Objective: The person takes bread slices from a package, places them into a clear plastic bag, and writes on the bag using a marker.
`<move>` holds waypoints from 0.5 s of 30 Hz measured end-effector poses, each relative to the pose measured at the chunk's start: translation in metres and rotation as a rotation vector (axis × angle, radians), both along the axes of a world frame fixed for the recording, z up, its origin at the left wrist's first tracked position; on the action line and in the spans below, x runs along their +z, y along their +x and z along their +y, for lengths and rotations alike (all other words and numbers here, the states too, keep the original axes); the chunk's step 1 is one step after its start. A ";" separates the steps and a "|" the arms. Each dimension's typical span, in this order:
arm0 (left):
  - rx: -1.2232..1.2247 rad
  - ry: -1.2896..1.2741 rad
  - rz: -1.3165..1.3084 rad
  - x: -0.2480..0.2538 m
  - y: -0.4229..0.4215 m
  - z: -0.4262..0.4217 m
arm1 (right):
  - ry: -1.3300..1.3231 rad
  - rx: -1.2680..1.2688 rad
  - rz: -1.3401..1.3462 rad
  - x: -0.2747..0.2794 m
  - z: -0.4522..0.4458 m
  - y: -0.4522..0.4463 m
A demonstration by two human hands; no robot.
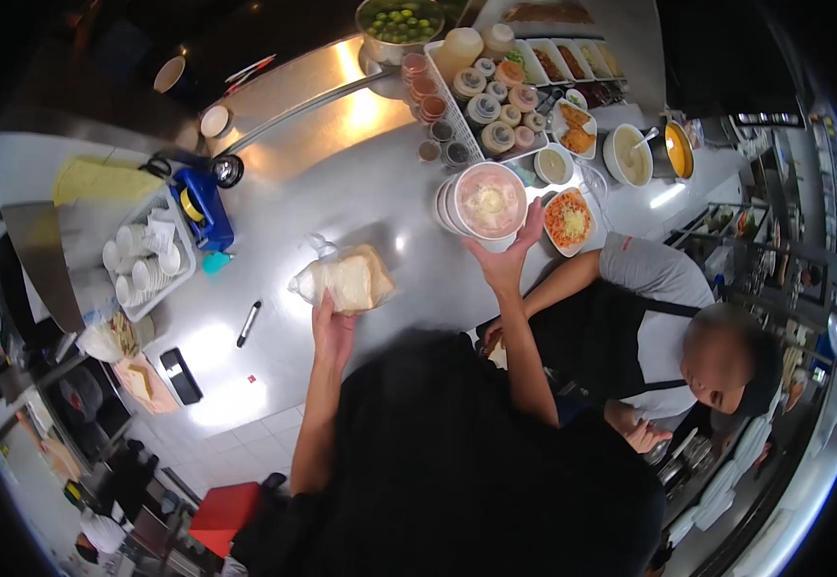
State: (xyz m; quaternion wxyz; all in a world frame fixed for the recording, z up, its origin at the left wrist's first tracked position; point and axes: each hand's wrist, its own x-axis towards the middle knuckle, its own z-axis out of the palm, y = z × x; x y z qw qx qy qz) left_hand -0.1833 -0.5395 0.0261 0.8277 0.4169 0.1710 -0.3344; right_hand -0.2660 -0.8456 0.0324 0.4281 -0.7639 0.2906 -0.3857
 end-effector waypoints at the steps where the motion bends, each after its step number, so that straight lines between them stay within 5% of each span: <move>1: 0.005 0.010 0.002 -0.001 -0.002 0.004 | 0.068 0.014 -0.045 -0.016 -0.001 -0.001; 5: 0.038 0.045 -0.010 -0.002 -0.009 0.015 | 0.131 0.300 0.304 -0.053 -0.021 0.004; 15: 0.097 0.060 0.069 -0.013 -0.030 0.034 | 0.218 0.077 0.109 -0.066 0.000 0.026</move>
